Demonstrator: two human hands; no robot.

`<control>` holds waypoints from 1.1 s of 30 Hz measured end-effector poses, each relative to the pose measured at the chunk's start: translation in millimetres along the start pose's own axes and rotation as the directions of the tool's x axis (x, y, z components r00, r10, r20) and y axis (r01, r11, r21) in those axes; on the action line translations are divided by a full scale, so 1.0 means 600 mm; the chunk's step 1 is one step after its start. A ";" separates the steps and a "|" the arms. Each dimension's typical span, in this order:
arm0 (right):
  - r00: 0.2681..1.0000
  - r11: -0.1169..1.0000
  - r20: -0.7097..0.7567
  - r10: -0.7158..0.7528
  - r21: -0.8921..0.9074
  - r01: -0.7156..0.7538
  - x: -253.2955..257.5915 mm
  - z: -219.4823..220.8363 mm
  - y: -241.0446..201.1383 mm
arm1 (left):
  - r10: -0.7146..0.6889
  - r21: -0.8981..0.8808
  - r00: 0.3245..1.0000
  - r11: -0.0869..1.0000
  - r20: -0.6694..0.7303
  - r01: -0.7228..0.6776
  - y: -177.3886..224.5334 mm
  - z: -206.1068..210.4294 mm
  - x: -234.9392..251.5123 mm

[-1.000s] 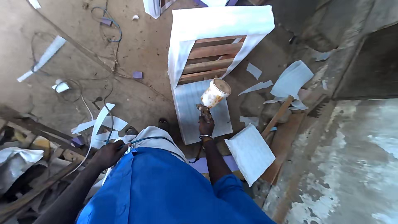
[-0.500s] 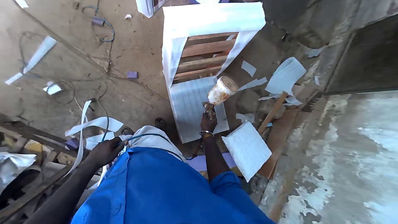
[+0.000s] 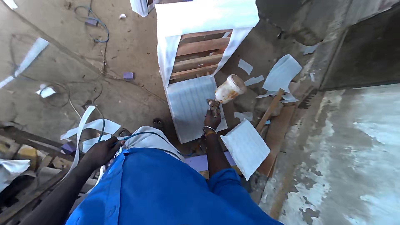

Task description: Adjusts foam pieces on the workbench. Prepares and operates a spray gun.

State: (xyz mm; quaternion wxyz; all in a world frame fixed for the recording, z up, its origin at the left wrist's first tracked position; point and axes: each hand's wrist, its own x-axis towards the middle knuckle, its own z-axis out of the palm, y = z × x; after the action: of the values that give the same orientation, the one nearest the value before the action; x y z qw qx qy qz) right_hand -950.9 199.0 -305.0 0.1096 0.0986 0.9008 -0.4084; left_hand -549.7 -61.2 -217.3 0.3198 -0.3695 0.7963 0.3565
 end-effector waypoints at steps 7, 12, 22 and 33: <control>0.995 0.997 -0.069 0.074 -0.016 -0.075 0.020 -0.018 -0.003 | -0.019 0.000 1.000 1.000 0.011 0.019 0.007 0.000 0.007; 0.986 0.992 -0.116 0.120 -0.014 -0.122 0.028 -0.032 -0.006 | -0.035 -0.027 0.999 0.999 0.007 0.035 0.010 0.002 0.011; 0.969 0.987 -0.187 0.158 0.024 -0.157 0.067 -0.051 -0.013 | -0.046 -0.029 0.999 0.999 -0.004 0.046 0.019 -0.002 0.016; 0.961 0.988 -0.231 0.151 0.063 -0.140 0.083 -0.061 -0.032 | -0.061 -0.065 0.998 0.996 -0.011 0.060 0.022 0.003 0.017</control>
State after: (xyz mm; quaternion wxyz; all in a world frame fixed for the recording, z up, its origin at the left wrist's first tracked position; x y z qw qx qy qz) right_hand -1007.6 218.5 -281.8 0.0295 0.2148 0.8880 -0.4055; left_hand -565.4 -57.1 -222.2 0.3131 -0.4061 0.7749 0.3695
